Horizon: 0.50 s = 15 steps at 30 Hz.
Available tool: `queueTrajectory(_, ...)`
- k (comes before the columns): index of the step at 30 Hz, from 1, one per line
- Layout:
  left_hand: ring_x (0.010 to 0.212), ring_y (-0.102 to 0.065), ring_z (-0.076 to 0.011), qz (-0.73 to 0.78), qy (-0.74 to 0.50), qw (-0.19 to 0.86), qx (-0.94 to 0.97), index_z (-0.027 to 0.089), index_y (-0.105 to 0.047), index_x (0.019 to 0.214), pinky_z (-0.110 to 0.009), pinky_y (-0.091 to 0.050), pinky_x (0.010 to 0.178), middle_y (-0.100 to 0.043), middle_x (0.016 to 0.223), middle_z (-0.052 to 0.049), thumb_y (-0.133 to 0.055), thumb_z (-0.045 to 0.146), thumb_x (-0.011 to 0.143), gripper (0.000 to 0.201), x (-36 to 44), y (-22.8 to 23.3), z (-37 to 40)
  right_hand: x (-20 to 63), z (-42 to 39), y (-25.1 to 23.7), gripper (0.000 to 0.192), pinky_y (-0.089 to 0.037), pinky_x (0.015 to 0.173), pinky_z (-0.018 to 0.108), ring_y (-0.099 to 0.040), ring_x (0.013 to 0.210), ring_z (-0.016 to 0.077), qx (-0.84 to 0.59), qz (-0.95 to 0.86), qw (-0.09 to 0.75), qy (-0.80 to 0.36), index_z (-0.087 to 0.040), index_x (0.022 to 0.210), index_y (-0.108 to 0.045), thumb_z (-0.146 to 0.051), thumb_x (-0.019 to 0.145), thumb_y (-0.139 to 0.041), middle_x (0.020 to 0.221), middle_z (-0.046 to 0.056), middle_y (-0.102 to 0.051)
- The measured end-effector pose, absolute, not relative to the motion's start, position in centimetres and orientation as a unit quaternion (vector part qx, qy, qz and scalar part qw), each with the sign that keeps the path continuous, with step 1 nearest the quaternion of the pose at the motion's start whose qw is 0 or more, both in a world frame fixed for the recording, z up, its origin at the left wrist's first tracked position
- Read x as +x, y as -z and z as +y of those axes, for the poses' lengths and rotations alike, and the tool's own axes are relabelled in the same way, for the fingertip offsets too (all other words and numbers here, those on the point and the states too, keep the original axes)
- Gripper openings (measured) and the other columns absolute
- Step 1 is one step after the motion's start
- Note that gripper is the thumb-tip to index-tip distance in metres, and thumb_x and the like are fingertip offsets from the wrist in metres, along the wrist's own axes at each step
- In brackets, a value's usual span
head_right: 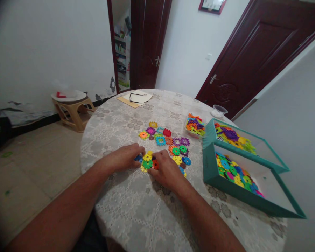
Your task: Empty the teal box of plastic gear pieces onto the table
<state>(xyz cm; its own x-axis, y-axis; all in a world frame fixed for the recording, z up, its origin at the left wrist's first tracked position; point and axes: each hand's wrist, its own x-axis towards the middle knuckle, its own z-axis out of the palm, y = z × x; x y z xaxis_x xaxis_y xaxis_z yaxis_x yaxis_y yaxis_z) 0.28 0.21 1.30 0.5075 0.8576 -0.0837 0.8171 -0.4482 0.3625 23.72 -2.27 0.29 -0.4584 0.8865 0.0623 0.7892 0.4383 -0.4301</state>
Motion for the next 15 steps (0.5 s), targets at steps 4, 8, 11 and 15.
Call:
queueTrajectory(4, 0.109, -0.064, -0.0264, 0.493, -0.051, 0.183, 0.849, 0.025, -0.062, 0.129, -0.035, -0.048, 0.092, -0.066, 0.121, -0.009, -0.068, 0.027, 0.086, 0.044, 0.4, -1.5, -0.1, 23.9, -2.6, 0.0, 0.036, -0.047, 0.106, 0.037, -0.06, 0.12, 0.0229, -0.485, -0.843, 0.162, -0.168, -0.022, 0.125, -0.063, -0.022, 0.09, -0.068, 0.133, 0.011, -0.054)
queueTrajectory(8, 0.107, -0.064, -0.0263, 0.477, -0.06, 0.185, 0.857, 0.026, -0.062, 0.13, -0.036, -0.048, 0.093, -0.065, 0.122, -0.009, -0.07, 0.029, 0.087, 0.044, 0.4, -1.0, -0.5, 23.6, -3.4, -0.6, 0.054, -0.045, 0.111, 0.04, -0.056, 0.129, 0.0251, -0.457, -0.857, 0.16, -0.174, -0.022, 0.14, -0.053, -0.024, 0.088, -0.07, 0.14, 0.012, -0.053)
queueTrajectory(11, 0.106, -0.063, -0.0258, 0.471, -0.074, 0.189, 0.859, 0.027, -0.062, 0.129, -0.036, -0.048, 0.092, -0.065, 0.12, -0.009, -0.068, 0.029, 0.089, 0.04, 0.6, -0.7, -0.8, 23.3, -3.9, -1.2, 0.063, -0.046, 0.11, 0.039, -0.056, 0.128, 0.025, -0.436, -0.872, 0.139, -0.173, -0.024, 0.145, -0.049, -0.028, 0.087, -0.073, 0.14, 0.01, -0.054)
queueTrajectory(15, 0.107, -0.063, -0.0252, 0.472, -0.083, 0.191, 0.857, 0.025, -0.064, 0.127, -0.035, -0.048, 0.094, -0.066, 0.118, -0.009, -0.064, 0.03, 0.093, 0.035, 0.8, -0.7, -1.1, 22.4, -4.3, -1.4, 0.045, -0.049, 0.106, 0.036, -0.06, 0.12, 0.0242, -0.459, -0.873, 0.107, -0.128, -0.022, 0.137, -0.057, -0.035, 0.095, -0.067, 0.135, 0.011, -0.057)
